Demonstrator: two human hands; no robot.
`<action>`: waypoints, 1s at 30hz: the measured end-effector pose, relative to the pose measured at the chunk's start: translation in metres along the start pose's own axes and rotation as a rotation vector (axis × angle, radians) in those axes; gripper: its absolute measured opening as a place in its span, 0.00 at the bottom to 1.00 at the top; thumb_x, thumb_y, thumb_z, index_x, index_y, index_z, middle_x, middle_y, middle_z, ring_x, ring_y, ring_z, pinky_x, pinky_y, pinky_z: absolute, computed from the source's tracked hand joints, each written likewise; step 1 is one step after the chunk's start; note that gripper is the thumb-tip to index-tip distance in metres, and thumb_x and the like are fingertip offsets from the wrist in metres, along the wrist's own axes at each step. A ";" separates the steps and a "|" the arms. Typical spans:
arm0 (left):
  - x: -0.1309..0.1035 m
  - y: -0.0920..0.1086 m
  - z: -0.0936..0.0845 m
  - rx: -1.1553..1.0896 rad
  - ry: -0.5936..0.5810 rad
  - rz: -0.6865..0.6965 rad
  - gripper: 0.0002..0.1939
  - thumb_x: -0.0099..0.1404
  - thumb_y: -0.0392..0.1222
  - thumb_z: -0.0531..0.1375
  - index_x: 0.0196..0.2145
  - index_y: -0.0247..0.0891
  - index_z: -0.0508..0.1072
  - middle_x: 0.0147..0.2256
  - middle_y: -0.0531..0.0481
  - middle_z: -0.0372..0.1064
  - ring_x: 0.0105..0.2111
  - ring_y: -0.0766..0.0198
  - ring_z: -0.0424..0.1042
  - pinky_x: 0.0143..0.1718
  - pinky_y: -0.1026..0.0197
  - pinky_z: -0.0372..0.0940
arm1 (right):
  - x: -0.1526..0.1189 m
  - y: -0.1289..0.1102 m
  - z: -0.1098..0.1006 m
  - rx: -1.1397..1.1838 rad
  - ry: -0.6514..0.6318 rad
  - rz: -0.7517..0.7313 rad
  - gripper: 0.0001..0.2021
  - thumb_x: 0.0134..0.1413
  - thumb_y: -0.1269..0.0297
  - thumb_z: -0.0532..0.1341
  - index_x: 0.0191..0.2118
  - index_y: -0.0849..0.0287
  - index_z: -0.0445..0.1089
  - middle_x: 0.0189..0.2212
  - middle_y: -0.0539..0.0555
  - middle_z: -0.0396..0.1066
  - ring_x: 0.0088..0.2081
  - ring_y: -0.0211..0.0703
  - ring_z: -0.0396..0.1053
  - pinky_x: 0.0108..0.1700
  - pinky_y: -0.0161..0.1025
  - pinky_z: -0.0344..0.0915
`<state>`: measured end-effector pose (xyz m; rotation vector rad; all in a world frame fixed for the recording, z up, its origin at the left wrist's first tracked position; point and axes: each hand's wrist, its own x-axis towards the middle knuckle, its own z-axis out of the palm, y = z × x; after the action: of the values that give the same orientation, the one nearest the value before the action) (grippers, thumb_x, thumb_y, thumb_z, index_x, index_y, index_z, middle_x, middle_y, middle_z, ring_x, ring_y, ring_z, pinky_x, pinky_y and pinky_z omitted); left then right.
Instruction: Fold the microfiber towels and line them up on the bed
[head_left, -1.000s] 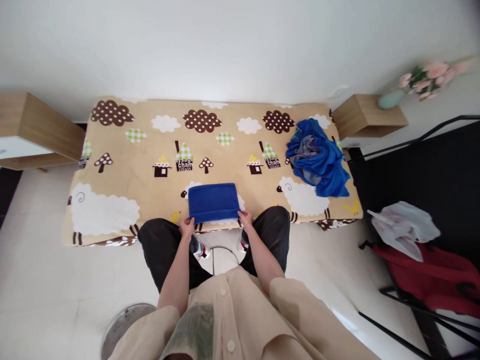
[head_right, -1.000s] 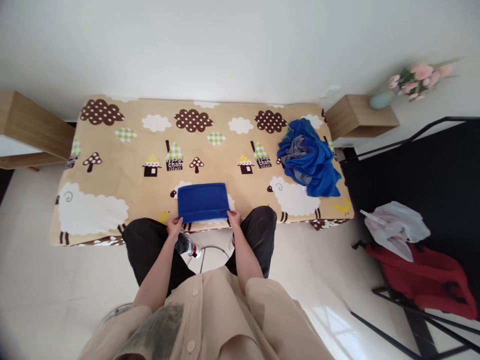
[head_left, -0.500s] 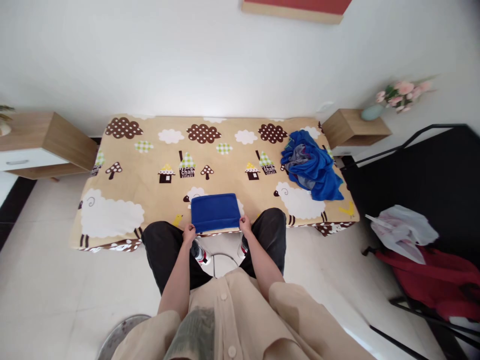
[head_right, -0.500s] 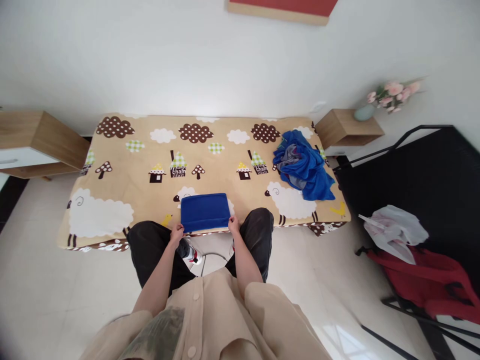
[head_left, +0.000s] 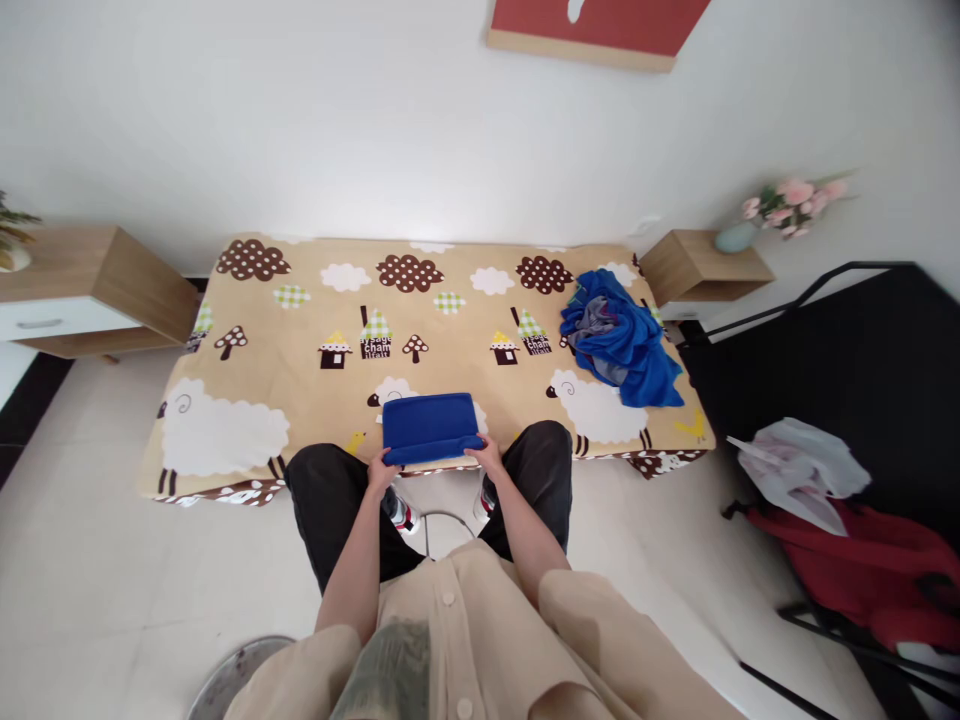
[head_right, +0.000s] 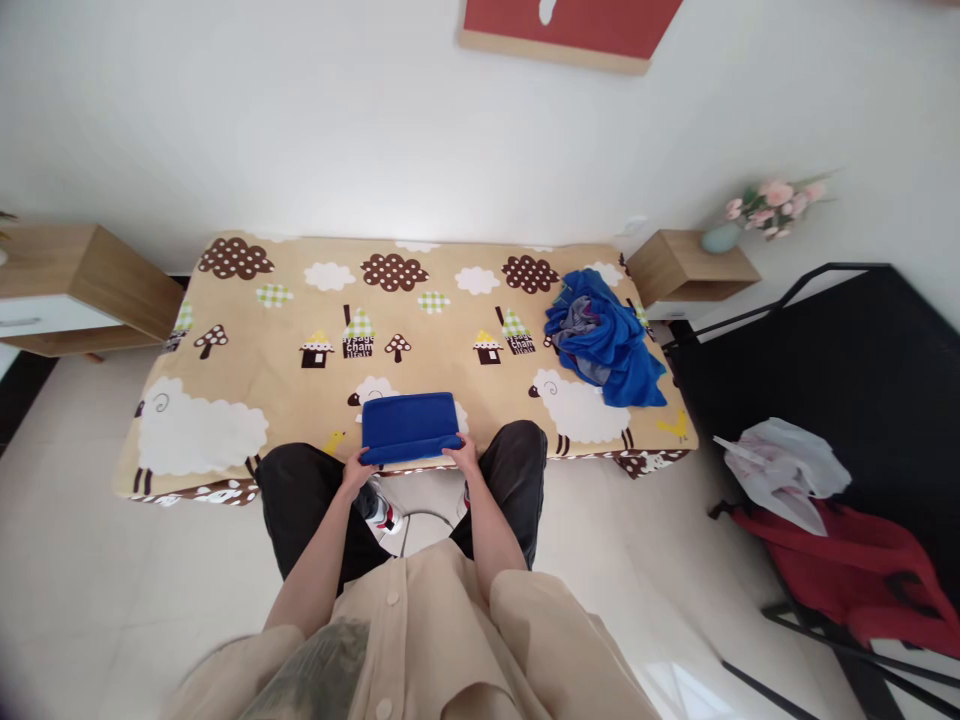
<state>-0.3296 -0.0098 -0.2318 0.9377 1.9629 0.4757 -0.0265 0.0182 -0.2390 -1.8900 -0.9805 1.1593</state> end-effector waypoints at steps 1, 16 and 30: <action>0.001 0.000 0.000 0.007 0.012 -0.016 0.33 0.53 0.28 0.68 0.57 0.33 0.73 0.46 0.38 0.78 0.46 0.53 0.76 0.50 0.58 0.67 | 0.001 0.001 0.000 -0.007 -0.010 0.008 0.25 0.32 0.69 0.69 0.45 0.61 0.77 0.36 0.56 0.80 0.38 0.48 0.77 0.43 0.42 0.73; 0.015 0.005 0.007 0.004 0.123 -0.072 0.12 0.64 0.39 0.62 0.46 0.37 0.77 0.28 0.49 0.70 0.37 0.57 0.76 0.47 0.57 0.69 | 0.018 0.020 0.003 -0.181 0.024 0.095 0.12 0.46 0.63 0.63 0.39 0.59 0.76 0.25 0.49 0.72 0.31 0.45 0.70 0.42 0.42 0.69; 0.024 0.007 0.013 -0.122 0.107 -0.230 0.21 0.70 0.57 0.56 0.40 0.36 0.77 0.34 0.43 0.77 0.34 0.56 0.80 0.42 0.56 0.73 | 0.029 0.021 0.005 -0.247 0.120 0.139 0.18 0.55 0.46 0.59 0.23 0.54 0.65 0.22 0.52 0.71 0.32 0.49 0.71 0.42 0.42 0.67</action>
<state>-0.3232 0.0131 -0.2478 0.6117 2.0821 0.5147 -0.0171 0.0342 -0.2698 -2.2274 -0.9755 1.0261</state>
